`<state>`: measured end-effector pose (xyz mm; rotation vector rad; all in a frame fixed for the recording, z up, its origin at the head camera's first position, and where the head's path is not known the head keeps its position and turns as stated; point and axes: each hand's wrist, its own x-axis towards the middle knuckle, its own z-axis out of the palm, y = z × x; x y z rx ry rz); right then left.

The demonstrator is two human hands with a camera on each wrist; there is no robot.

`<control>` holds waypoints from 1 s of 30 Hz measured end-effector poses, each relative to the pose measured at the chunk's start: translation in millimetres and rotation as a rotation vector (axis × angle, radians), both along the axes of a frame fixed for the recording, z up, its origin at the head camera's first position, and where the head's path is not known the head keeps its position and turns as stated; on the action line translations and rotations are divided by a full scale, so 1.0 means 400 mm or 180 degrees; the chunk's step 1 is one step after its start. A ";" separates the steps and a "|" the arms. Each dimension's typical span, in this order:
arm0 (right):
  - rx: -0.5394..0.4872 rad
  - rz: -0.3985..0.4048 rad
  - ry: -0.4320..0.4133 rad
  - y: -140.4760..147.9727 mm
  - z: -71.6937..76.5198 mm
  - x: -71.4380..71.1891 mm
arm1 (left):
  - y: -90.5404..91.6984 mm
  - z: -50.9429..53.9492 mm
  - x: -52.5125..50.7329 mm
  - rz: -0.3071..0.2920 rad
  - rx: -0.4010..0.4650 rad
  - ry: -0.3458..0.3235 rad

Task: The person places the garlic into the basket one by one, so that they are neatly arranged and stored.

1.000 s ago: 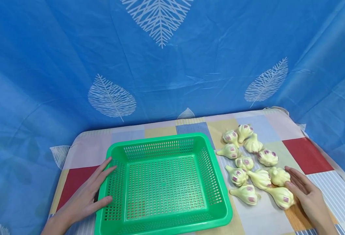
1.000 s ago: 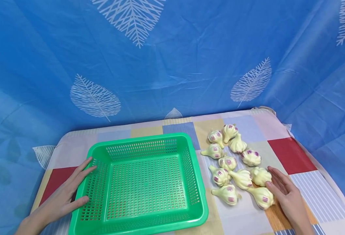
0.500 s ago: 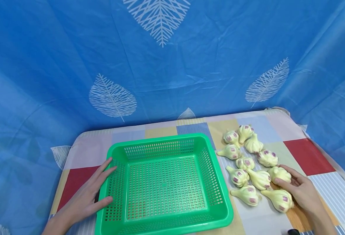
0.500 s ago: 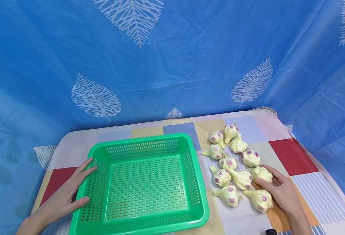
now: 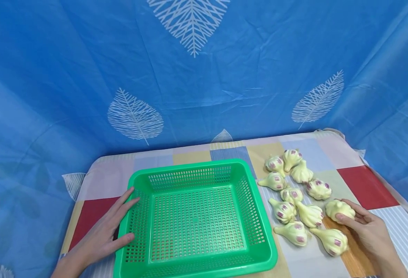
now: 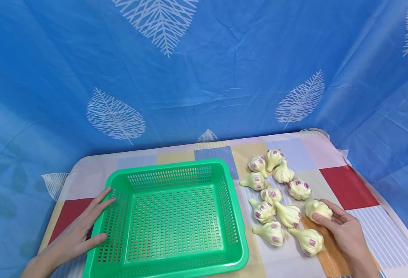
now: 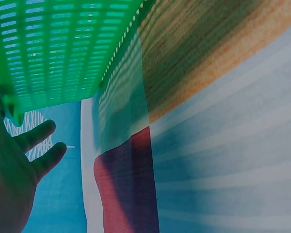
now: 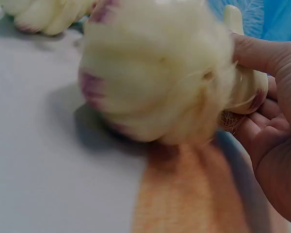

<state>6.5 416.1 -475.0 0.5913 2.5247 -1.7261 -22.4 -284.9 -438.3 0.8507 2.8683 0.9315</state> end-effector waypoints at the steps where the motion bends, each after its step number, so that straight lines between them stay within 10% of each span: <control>1: -0.0100 -0.0009 0.0071 0.003 0.005 0.002 | 0.000 0.000 0.000 0.0001 0.0017 0.0000; 9: -0.0774 0.0094 0.0716 -0.022 0.066 -0.009 | 0.000 0.001 0.001 0.0023 0.0065 -0.0009; 15: -0.0970 0.0236 0.0703 -0.080 0.122 -0.029 | 0.000 0.001 -0.001 -0.0012 0.0015 0.0038; 30: -0.0244 0.0897 0.0479 -0.265 0.227 -0.097 | 0.001 -0.003 0.000 0.0021 0.0010 0.0034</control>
